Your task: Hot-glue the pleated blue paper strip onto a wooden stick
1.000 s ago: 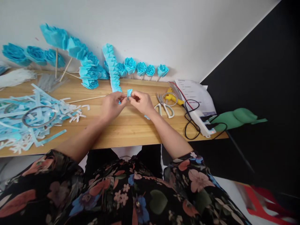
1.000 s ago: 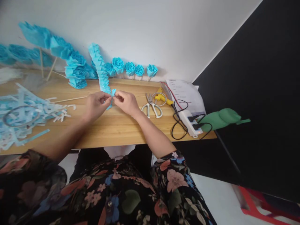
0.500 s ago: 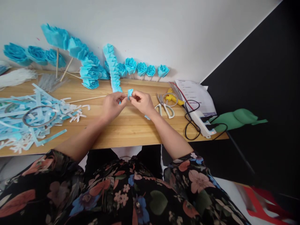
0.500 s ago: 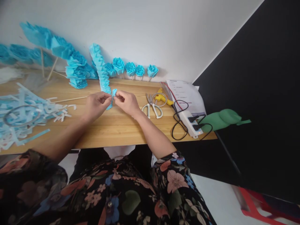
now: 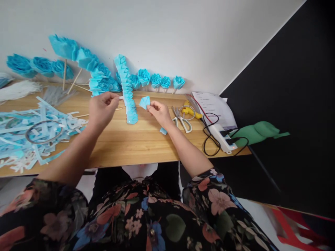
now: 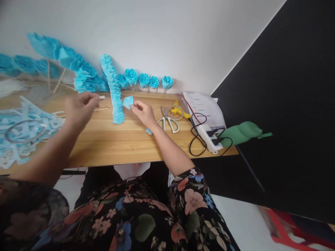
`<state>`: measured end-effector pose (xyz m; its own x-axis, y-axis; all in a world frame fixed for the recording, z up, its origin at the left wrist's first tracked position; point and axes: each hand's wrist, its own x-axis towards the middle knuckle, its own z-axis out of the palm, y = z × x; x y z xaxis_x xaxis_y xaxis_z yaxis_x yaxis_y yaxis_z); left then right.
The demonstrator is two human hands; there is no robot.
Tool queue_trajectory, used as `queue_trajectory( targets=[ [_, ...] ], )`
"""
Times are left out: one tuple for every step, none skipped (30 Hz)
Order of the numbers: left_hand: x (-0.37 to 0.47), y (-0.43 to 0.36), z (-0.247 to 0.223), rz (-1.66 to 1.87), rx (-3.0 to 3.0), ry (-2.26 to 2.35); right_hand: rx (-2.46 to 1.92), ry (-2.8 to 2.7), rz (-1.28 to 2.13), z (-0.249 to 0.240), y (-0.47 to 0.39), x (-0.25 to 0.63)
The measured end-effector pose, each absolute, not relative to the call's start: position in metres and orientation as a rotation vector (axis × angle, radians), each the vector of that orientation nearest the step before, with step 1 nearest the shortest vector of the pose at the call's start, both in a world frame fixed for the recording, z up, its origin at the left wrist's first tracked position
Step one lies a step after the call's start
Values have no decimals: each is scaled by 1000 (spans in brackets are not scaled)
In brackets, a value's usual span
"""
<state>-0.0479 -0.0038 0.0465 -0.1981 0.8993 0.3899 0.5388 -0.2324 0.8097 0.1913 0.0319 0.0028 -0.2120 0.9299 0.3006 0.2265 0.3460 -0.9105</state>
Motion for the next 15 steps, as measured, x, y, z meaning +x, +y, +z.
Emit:
queue_trajectory(
  targets=[
    [-62, -8, 50, 1385, 1761, 1714, -1039, -1666, 950, 2, 32, 191],
    [-78, -14, 51, 1349, 1830, 1751, -1024, -1665, 963, 1, 33, 191],
    [-95, -19, 49, 1313, 1886, 1798, -1007, -1663, 977, 0, 33, 190],
    [-113, -24, 45, 1265, 1916, 1854, -990, -1661, 993, 0, 32, 190],
    [-131, -29, 39, 1202, 1921, 1913, -973, -1657, 1011, 0, 32, 189],
    [-149, -34, 32, 1127, 1914, 1955, -960, -1655, 1027, 1, 31, 189],
    [-164, -38, 24, 1105, 1891, 1989, -952, -1656, 1042, 1, 30, 188],
    [-178, -42, 17, 1090, 1900, 1987, -950, -1659, 1054, 2, 29, 188],
    [-189, -46, 11, 1140, 1931, 1959, -953, -1662, 1063, 2, 28, 188],
    [-197, -50, 7, 1199, 1954, 1918, -960, -1665, 1071, 3, 27, 187],
    [-202, -54, 6, 1250, 1977, 1873, -969, -1668, 1075, 3, 27, 187],
    [-203, -58, 7, 1300, 1998, 1841, -976, -1670, 1079, 4, 26, 186],
    [-202, -62, 9, 1330, 2017, 1827, -979, -1673, 1083, 4, 25, 185],
    [-199, -65, 14, 1344, 2041, 1831, -977, -1676, 1085, 5, 24, 185],
    [-193, -67, 19, 1350, 2069, 1849, -973, -1679, 1088, 6, 23, 183]
  ],
)
